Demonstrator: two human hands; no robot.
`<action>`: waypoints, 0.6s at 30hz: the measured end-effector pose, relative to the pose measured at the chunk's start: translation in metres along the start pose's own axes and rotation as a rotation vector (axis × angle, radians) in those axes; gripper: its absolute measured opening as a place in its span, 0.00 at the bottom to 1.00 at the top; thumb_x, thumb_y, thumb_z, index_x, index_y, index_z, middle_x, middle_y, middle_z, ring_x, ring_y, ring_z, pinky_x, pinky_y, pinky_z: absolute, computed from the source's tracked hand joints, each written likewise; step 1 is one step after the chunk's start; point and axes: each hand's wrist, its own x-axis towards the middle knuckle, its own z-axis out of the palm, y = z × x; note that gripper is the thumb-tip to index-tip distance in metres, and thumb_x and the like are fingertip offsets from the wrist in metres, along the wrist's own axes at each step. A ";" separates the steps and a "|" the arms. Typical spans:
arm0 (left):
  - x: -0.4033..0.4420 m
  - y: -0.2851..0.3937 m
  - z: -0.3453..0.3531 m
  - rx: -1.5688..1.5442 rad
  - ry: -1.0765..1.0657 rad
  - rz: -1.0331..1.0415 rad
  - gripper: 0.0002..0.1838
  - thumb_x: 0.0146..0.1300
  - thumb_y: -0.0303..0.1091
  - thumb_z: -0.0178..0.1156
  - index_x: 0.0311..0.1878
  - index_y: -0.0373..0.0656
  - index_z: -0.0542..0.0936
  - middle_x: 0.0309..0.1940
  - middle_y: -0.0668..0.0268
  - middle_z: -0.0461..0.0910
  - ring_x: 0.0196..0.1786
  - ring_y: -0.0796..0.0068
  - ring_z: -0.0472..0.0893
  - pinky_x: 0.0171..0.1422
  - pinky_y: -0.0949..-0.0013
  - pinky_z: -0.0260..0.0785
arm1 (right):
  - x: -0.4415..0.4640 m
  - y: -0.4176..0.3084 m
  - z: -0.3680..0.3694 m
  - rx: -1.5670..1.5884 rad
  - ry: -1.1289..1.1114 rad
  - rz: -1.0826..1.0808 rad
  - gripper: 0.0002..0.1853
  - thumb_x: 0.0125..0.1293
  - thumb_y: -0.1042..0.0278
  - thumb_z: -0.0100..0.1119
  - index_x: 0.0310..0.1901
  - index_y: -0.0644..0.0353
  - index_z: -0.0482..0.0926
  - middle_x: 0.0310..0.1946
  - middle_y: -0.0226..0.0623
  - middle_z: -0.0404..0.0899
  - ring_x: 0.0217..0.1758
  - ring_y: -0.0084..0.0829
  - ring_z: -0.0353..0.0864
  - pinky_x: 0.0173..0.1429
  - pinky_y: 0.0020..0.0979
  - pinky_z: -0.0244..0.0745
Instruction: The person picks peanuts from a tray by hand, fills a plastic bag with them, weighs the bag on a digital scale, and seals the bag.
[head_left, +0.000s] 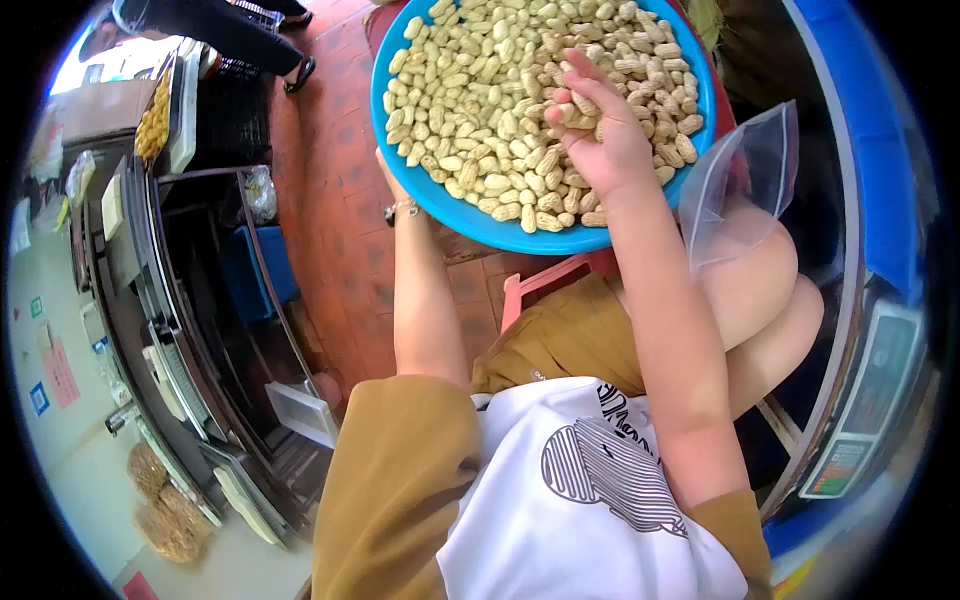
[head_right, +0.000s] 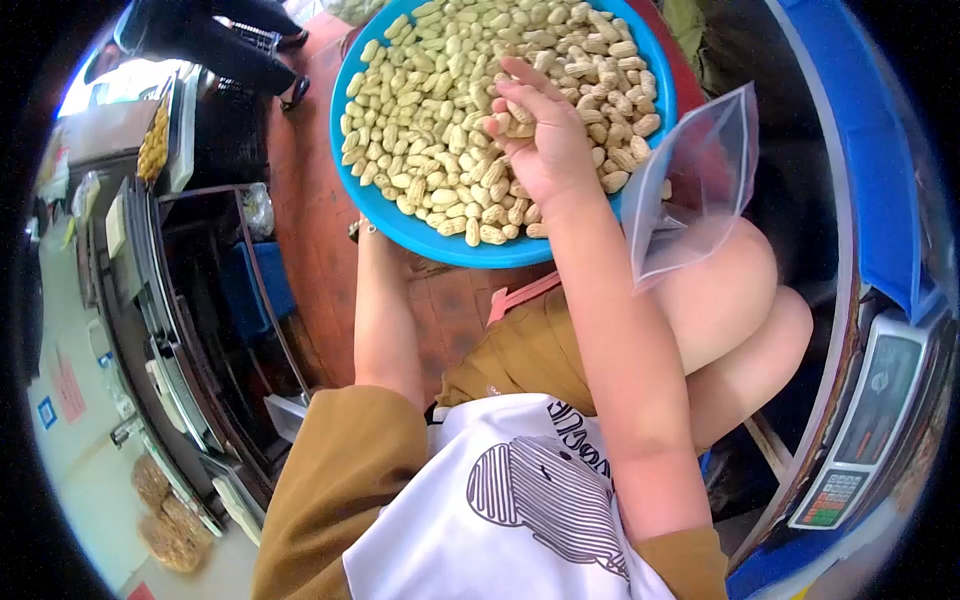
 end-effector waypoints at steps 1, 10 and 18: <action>-0.001 0.002 0.001 0.016 0.004 0.013 0.11 0.66 0.28 0.58 0.49 0.37 0.79 0.45 0.60 0.80 0.42 0.75 0.80 0.46 0.69 0.74 | 0.001 0.001 -0.001 0.001 -0.001 0.003 0.18 0.62 0.80 0.60 0.54 0.59 0.77 0.39 0.30 0.74 0.37 0.24 0.76 0.41 0.29 0.76; -0.003 0.021 0.001 -0.031 0.114 0.156 0.16 0.65 0.28 0.58 0.56 0.39 0.74 0.52 0.60 0.73 0.46 0.73 0.78 0.49 0.68 0.73 | 0.003 0.002 0.000 0.010 0.027 -0.017 0.15 0.60 0.80 0.62 0.50 0.60 0.80 0.34 0.29 0.76 0.35 0.24 0.77 0.37 0.30 0.78; -0.072 0.141 -0.034 -0.555 0.668 -0.074 0.23 0.61 0.25 0.57 0.60 0.40 0.68 0.57 0.62 0.65 0.50 0.73 0.71 0.58 0.69 0.65 | 0.004 0.001 -0.001 0.014 0.030 -0.010 0.17 0.61 0.81 0.60 0.53 0.59 0.78 0.38 0.30 0.74 0.37 0.25 0.75 0.41 0.30 0.76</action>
